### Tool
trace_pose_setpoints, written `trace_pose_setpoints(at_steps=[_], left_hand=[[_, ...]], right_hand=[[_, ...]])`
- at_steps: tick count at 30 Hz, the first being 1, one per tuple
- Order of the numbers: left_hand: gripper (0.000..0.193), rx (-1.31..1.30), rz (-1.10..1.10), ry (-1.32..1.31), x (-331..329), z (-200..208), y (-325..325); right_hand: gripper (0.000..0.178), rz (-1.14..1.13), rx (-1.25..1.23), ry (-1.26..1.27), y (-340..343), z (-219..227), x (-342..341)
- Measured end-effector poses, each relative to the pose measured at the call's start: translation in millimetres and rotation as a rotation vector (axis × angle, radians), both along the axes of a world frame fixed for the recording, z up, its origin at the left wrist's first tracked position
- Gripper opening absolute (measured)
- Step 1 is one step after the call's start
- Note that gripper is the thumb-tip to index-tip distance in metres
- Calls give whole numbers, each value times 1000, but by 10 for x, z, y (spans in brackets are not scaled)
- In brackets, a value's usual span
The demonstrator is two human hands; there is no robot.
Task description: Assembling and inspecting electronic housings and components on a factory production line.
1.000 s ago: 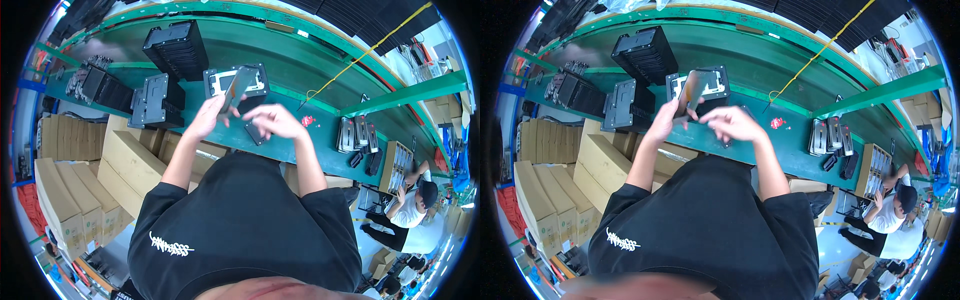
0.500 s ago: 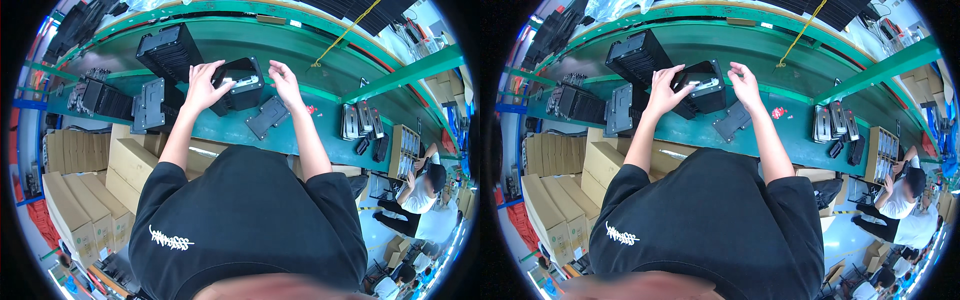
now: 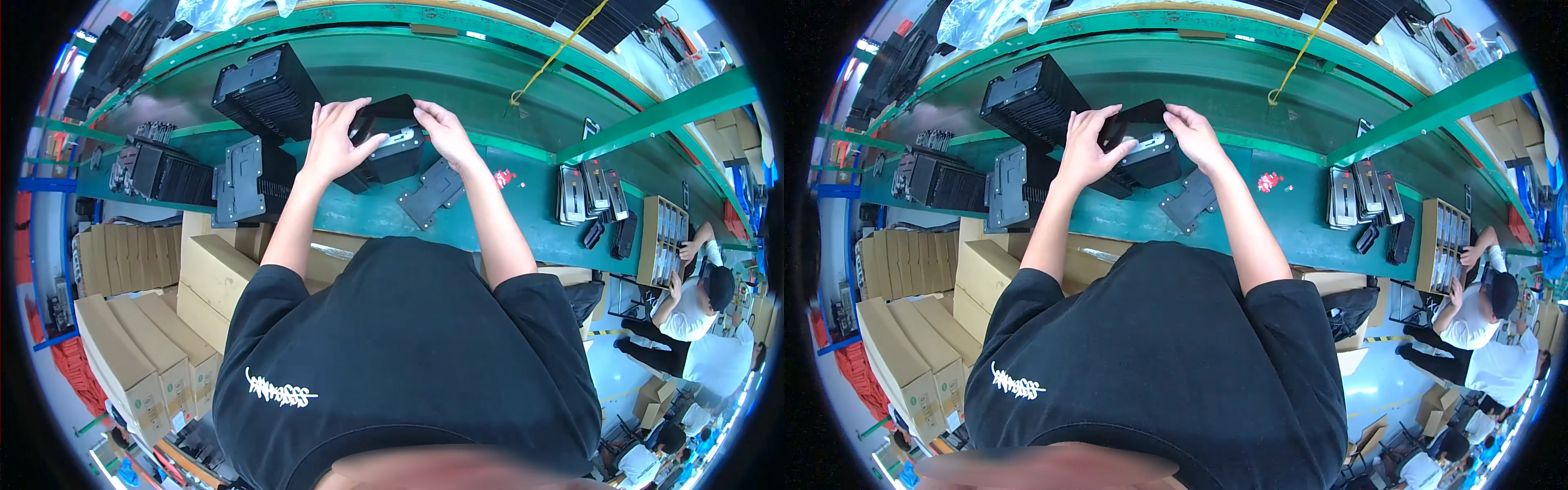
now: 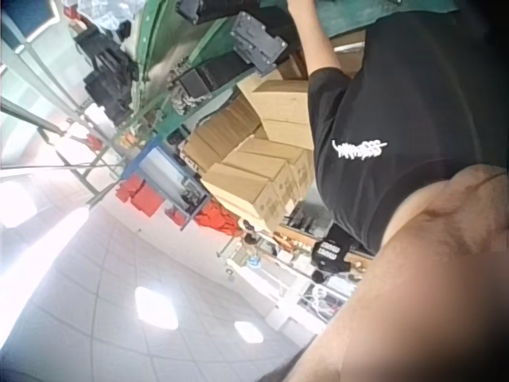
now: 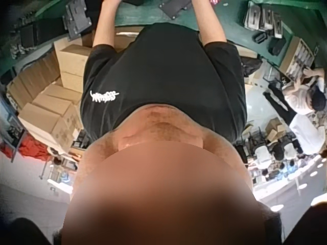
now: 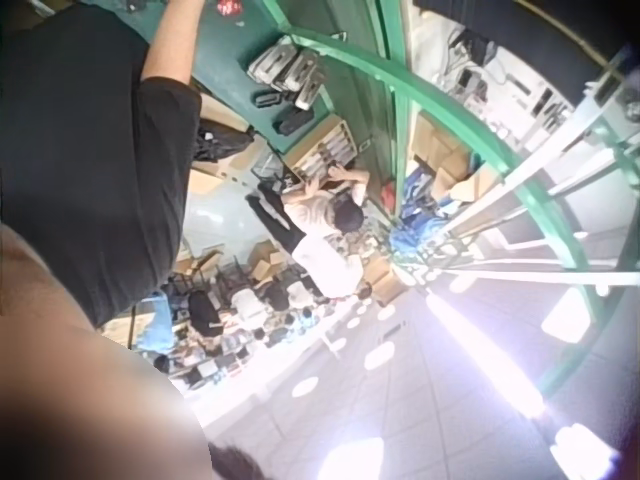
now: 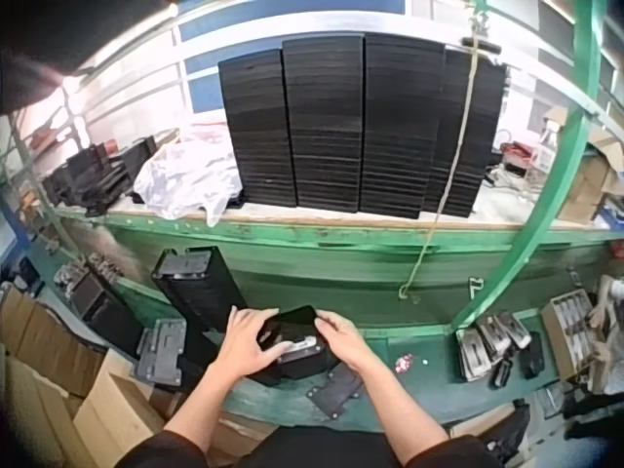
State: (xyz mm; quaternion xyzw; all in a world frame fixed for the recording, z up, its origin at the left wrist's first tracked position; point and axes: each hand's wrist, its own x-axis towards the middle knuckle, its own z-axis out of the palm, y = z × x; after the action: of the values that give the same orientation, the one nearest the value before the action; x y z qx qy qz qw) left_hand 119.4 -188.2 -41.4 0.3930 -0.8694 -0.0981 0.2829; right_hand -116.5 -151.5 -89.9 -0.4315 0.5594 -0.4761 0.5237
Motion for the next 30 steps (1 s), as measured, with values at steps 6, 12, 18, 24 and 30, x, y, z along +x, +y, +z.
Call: trace_pose_setpoints(at_steps=[6,12,18,24,30], left_hand=[[65,-71,-34,-21,88,16,61],[65,-56,-64,39,186,-89,32],[65,-4,-67,65,201,-137,8],[66,1,-40,66,196,-156,49],[67,-89,31,78,358,-74,109]], right_hand=[[57,52,-14,7,83,-78,16],[60,43,0,-24,132,-123,124],[62,14,21,-37,162,-160,163],[64,3,24,49,200,-10,211],[58,5,3,106,198,24,207]])
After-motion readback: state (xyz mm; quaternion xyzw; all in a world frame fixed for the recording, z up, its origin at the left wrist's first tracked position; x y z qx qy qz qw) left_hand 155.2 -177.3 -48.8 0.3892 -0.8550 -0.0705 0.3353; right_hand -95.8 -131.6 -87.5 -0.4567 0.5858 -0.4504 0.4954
